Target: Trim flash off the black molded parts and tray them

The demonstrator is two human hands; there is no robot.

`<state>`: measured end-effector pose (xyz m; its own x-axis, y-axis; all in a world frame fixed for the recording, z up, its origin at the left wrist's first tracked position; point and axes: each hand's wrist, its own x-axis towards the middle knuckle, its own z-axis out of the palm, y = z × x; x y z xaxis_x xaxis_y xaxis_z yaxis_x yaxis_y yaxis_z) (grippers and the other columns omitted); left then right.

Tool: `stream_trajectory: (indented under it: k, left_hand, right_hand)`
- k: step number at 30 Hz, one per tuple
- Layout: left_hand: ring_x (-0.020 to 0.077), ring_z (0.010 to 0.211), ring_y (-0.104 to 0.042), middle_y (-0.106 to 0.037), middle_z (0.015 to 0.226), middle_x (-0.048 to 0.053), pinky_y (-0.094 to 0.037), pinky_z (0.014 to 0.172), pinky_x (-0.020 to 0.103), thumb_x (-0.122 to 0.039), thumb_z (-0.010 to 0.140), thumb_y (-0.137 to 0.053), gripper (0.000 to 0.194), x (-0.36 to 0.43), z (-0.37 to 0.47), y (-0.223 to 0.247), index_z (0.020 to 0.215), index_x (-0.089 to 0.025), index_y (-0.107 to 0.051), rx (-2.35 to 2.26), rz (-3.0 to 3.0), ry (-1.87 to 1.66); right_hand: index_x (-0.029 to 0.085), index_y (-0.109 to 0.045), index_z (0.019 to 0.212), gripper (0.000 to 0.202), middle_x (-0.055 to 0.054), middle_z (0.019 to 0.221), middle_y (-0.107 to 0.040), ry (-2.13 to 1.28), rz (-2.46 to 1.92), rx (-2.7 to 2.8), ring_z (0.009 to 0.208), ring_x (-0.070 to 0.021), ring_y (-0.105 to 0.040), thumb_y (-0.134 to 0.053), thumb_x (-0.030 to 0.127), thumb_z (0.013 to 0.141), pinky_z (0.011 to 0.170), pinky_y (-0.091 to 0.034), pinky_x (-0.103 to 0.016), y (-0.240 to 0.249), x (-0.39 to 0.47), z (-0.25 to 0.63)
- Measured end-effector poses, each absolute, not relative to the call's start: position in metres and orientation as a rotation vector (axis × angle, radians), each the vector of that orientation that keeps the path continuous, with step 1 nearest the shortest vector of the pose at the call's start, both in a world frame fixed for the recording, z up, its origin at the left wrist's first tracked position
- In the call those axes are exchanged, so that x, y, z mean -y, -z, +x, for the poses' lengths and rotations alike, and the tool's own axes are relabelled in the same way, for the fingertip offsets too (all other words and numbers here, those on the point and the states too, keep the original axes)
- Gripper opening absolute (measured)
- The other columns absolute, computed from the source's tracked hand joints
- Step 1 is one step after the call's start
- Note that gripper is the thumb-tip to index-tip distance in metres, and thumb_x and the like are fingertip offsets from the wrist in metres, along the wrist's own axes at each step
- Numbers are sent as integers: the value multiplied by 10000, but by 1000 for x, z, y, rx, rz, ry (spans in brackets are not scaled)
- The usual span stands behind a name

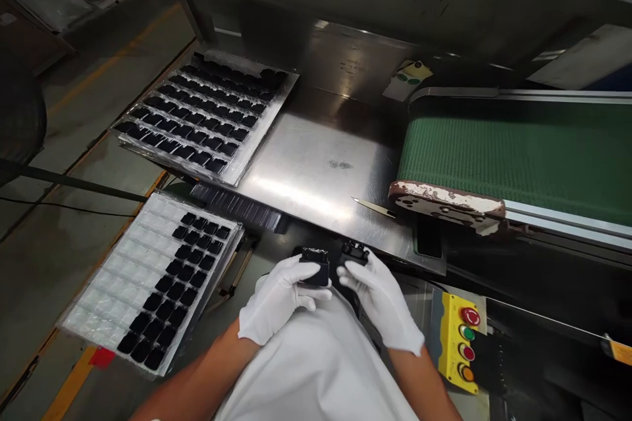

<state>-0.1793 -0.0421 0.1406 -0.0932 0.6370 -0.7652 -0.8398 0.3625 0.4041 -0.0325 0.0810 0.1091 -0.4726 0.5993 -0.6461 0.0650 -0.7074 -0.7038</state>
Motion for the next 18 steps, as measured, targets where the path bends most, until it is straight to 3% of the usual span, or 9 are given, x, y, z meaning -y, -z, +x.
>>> stream_trajectory:
  k: [4, 8, 10, 15, 18]
  left_hand:
    - [203, 771, -722, -713, 894, 110, -493, 534, 196, -284, 703, -768, 317, 38, -178, -143, 921, -135, -593, -1083, -123, -1255]
    - [160, 680, -684, -707, 880, 87, -500, 582, 226, -226, 708, -744, 248, 31, -178, -147, 829, -149, -542, -952, 83, -1241]
    - [160, 694, -683, -704, 907, 89, -510, 610, 243, -229, 742, -727, 218, 27, -178, -148, 875, -143, -576, -928, 167, -1232]
    - [188, 680, -678, -699, 980, 134, -439, 467, 216, -311, 633, -843, 480, 21, -168, -145, 1033, -124, -654, -982, 249, -1146]
    - [174, 673, -663, -699, 950, 106, -414, 458, 195, -289, 516, -913, 552, 22, -148, -144, 991, -142, -674, -1067, 209, -1083]
  right_hand:
    - [184, -620, 968, 442, -54, 942, -699, -1803, -1503, 1218, 795, -194, -683, -794, 378, 611, 730, -570, -333, -47, -125, -60]
    - [195, -651, 851, 274, -74, 833, -706, -1652, -1540, 1365, 794, -244, -656, -759, 330, 639, 680, -526, -359, -15, -159, -66]
    - [225, -678, 855, 237, -53, 781, -691, -1565, -1557, 1464, 820, -259, -639, -769, 292, 648, 701, -497, -363, -11, -163, -59]
    - [208, -670, 1161, 384, 28, 658, -601, -1401, -1623, 1604, 727, -194, -599, -665, 343, 803, 707, -452, -317, -3, -128, -20]
    - [161, -696, 1017, 254, 59, 570, -542, -1403, -1776, 1527, 535, -130, -522, -618, 363, 883, 568, -442, -276, 9, -67, 36]
